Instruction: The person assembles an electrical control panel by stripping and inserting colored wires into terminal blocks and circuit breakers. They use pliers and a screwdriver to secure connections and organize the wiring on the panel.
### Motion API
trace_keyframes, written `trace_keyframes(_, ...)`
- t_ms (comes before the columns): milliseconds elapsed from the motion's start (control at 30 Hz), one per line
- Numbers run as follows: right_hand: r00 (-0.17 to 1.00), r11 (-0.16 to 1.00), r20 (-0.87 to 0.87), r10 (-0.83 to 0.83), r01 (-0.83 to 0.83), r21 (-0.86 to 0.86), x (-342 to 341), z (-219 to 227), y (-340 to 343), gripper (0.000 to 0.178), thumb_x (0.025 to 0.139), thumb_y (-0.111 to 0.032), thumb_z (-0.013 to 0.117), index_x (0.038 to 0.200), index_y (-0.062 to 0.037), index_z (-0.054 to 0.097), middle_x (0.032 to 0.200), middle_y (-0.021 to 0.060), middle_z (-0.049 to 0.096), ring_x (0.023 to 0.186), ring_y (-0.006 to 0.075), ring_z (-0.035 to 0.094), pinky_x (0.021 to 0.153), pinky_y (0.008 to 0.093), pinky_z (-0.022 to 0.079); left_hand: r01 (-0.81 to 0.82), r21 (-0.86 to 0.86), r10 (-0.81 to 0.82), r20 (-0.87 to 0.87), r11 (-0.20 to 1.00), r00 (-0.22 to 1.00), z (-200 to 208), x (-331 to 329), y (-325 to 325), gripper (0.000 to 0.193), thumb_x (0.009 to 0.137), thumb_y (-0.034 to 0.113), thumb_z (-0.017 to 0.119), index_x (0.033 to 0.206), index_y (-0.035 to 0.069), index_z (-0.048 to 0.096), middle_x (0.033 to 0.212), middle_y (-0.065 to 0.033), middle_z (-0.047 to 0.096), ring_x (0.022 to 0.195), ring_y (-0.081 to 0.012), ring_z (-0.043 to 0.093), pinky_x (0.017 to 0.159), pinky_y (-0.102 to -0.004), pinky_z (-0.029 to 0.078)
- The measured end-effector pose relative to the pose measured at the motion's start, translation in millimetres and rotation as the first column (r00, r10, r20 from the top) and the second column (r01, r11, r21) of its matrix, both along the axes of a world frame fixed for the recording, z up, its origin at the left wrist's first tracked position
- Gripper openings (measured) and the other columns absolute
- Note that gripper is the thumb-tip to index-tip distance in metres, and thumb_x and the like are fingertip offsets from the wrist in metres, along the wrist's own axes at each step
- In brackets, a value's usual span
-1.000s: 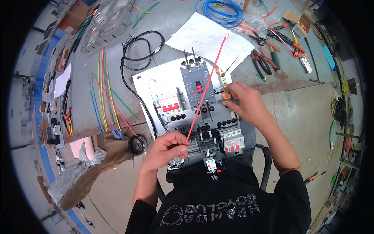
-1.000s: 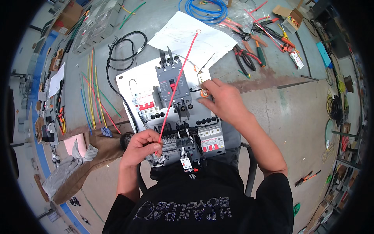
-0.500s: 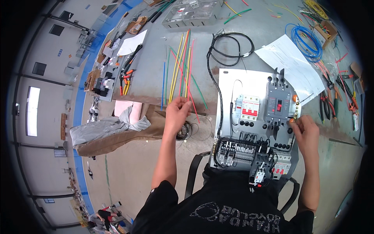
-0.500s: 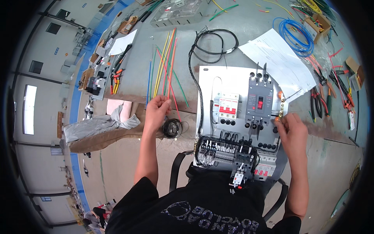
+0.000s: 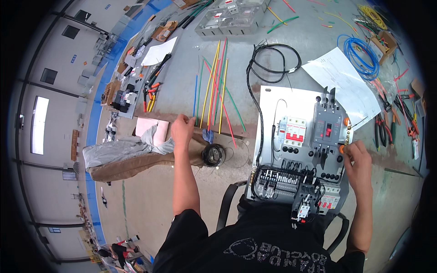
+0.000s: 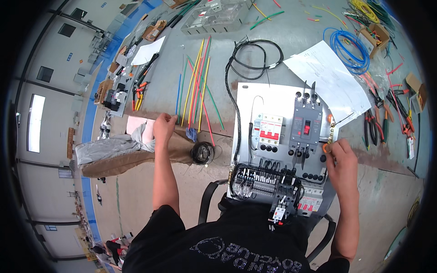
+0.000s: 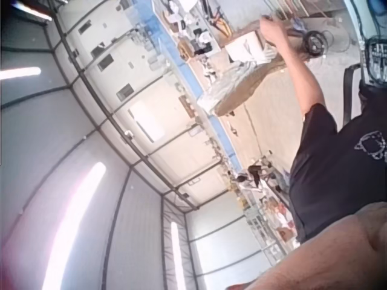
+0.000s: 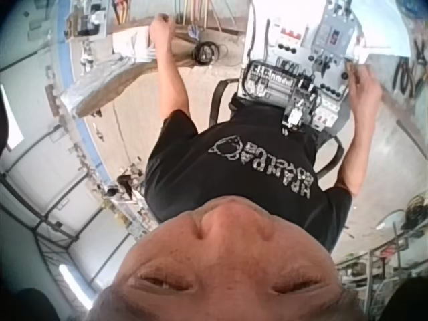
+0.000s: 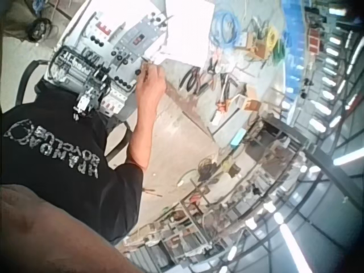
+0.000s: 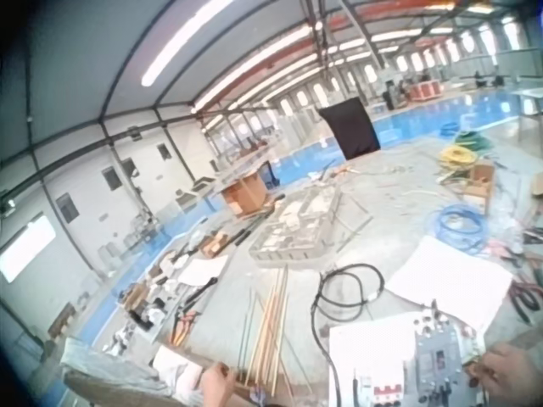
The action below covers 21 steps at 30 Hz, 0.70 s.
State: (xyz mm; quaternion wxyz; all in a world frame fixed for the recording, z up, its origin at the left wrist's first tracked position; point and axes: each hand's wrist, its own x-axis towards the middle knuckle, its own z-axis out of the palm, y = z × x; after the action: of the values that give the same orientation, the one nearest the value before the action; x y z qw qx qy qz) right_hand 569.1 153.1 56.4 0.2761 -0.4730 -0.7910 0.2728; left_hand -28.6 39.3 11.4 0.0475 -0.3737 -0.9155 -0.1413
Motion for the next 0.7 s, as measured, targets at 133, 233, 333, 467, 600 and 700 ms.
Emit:
trace_keyframes(133, 0.998, 0.996, 0.000, -0.066, 0.066, -0.057, -5.9, 8.5, -4.1, 0.019, 0.088, -0.001, 0.079, 0.096, 0.0010, 0.062, 0.088, 0.0131, 0.057, 0.069, 0.0291, 0.059, 0.063, 0.0391, 0.049, 0.087, 0.004, -0.086, 0.127, 0.996, 0.988, -18.8, -25.6, -8.8, 0.033, 0.089, 0.033, 0.081, 0.100, 0.003, 0.076, 0.090, -0.0187, 0.078, 0.087, -0.0374, 0.076, 0.079, -0.0484, 0.058)
trace_keyframes(233, 0.985, 0.986, 0.096, -0.143, 0.150, -0.071, -6.2, 7.8, -2.7, 0.023, 0.088, -0.008, 0.083, 0.094, 0.0005, 0.062, 0.085, 0.0132, 0.057, 0.069, 0.0302, 0.060, 0.063, 0.0414, 0.048, 0.042, 0.046, -0.054, 0.324, 0.998, 0.945, -25.9, -40.3, -14.2, 0.032, 0.089, 0.030, 0.081, 0.099, 0.000, 0.075, 0.084, -0.0154, 0.078, 0.077, -0.0284, 0.076, 0.073, -0.0424, 0.059)
trace_keyframes(333, 0.979, 0.992, 0.160, -0.125, 0.128, -0.007, 4.5, -7.6, 0.2, 0.022, 0.090, -0.010, 0.082, 0.092, -0.0006, 0.062, 0.082, 0.0139, 0.058, 0.069, 0.0331, 0.061, 0.062, 0.0444, 0.047, -0.020, 0.117, -0.046, 0.537, 0.993, 0.842, -13.4, -34.5, -8.6, 0.025, 0.089, 0.023, 0.078, 0.096, -0.001, 0.074, 0.079, -0.0110, 0.075, 0.072, -0.0188, 0.073, 0.066, -0.0361, 0.057)
trace_keyframes(467, 0.991, 0.997, 0.118, -0.070, 0.065, 0.043, 1.4, 0.3, 1.4, 0.021, 0.094, -0.011, 0.079, 0.091, -0.0014, 0.060, 0.083, 0.0162, 0.060, 0.073, 0.0395, 0.062, 0.064, 0.0490, 0.047, 0.062, 0.102, -0.107, 0.533, 0.993, 0.839, 16.7, -24.7, -4.5, 0.024, 0.096, 0.025, 0.068, 0.092, 0.002, 0.071, 0.073, -0.0036, 0.066, 0.065, -0.0134, 0.062, 0.062, -0.0309, 0.050)
trace_keyframes(600, 0.996, 0.995, 0.067, 0.062, -0.067, 0.076, 2.6, 8.0, 2.8, 0.013, 0.091, 0.001, 0.072, 0.101, -0.0049, 0.065, 0.094, 0.0164, 0.060, 0.084, 0.0412, 0.064, 0.071, 0.0491, 0.052, -0.172, 0.377, -0.224, 0.796, 0.910, 0.562, 6.8, -34.7, -24.1, 0.013, 0.101, 0.020, 0.067, 0.095, 0.008, 0.069, 0.080, -0.0016, 0.065, 0.066, -0.0094, 0.058, 0.058, -0.0256, 0.046)
trace_keyframes(700, 0.997, 0.997, -0.037, 0.064, -0.062, 0.048, 11.3, 12.9, 3.4, 0.014, 0.091, 0.002, 0.071, 0.103, -0.0045, 0.068, 0.096, 0.0143, 0.064, 0.084, 0.0372, 0.067, 0.071, 0.0454, 0.053, -0.151, 0.528, -0.420, 0.791, 0.835, 0.446, 28.9, -2.4, -16.5, 0.009, 0.106, 0.016, 0.064, 0.104, 0.007, 0.064, 0.080, -0.0021, 0.066, 0.069, -0.0104, 0.061, 0.061, -0.0253, 0.050)
